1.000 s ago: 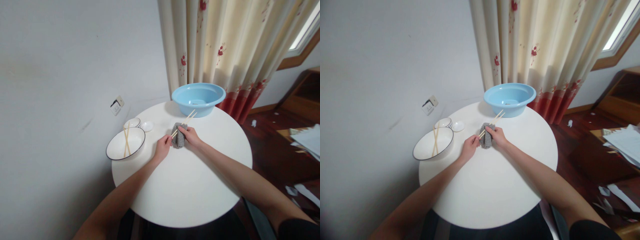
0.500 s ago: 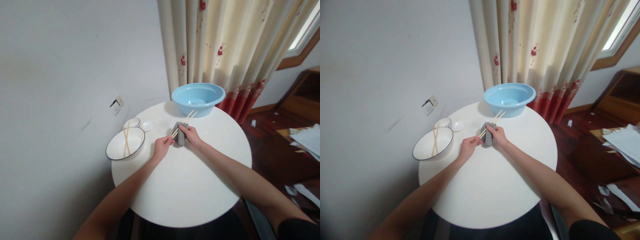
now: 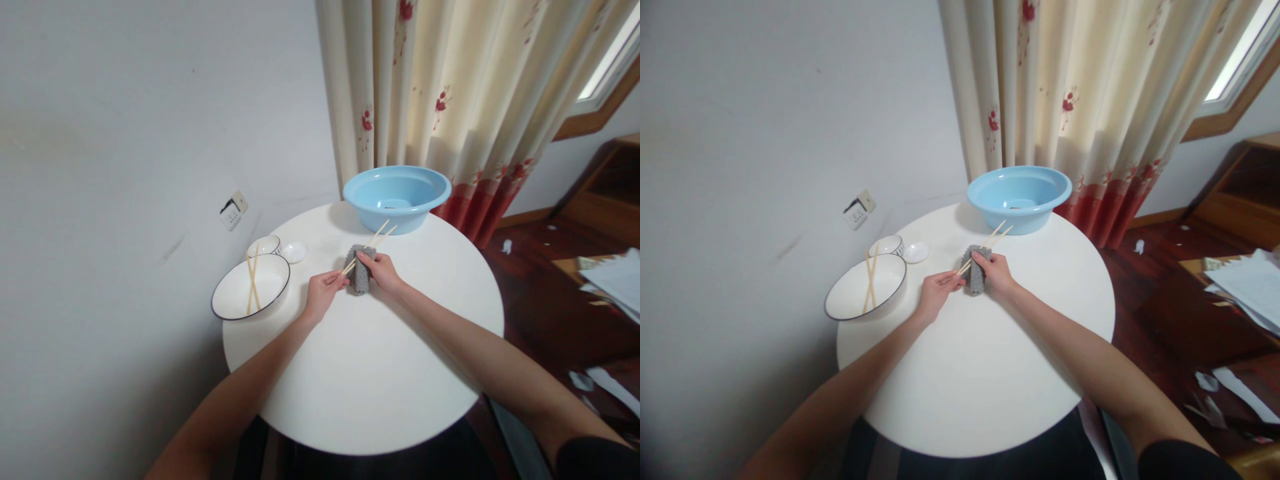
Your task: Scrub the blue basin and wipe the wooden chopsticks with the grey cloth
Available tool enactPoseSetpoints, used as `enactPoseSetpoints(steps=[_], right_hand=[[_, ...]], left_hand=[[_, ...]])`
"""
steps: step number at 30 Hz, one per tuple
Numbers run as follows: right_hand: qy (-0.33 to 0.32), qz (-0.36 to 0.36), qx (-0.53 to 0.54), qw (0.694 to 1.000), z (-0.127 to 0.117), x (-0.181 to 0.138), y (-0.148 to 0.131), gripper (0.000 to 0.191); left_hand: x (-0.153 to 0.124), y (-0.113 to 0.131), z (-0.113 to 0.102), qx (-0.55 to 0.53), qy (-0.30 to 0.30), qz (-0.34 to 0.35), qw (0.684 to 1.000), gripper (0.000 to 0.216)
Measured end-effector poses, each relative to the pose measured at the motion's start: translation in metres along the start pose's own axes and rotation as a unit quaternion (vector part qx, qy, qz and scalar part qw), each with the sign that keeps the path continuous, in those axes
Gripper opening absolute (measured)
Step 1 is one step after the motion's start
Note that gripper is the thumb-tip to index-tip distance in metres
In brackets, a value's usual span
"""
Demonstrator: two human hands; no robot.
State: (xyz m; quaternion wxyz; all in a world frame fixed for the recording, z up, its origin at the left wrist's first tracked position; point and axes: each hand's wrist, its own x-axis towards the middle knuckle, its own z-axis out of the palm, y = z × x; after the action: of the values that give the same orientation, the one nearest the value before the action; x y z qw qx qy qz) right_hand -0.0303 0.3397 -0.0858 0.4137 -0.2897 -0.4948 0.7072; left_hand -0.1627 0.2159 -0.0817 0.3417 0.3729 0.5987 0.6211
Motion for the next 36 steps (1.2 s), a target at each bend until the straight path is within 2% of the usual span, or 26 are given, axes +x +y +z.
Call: enactPoseSetpoints(steps=[9,18,23,27,36], right_hand=[[-0.005,0.005,-0.001,1.000,0.000,0.001,-0.002,0.058],[0.075,-0.012,0.072,0.995,-0.023,0.018,-0.036,0.050],[0.100,-0.007,0.105,0.989,-0.025,0.019,-0.036,0.045],[0.070,0.019,0.103,0.992,-0.019,0.014,-0.026,0.046],[-0.054,0.059,0.023,0.997,0.001,-0.007,-0.001,0.049]], left_hand=[[0.000,0.002,0.000,-0.003,-0.002,-0.012,1.000,0.058],[-0.003,0.004,0.001,-0.010,0.004,-0.016,1.000,0.054],[-0.003,0.002,0.000,-0.004,0.009,-0.021,1.000,0.049],[-0.002,0.002,-0.001,-0.001,0.020,-0.020,1.000,0.047],[-0.001,0.005,0.004,-0.007,0.019,-0.011,1.000,0.048]])
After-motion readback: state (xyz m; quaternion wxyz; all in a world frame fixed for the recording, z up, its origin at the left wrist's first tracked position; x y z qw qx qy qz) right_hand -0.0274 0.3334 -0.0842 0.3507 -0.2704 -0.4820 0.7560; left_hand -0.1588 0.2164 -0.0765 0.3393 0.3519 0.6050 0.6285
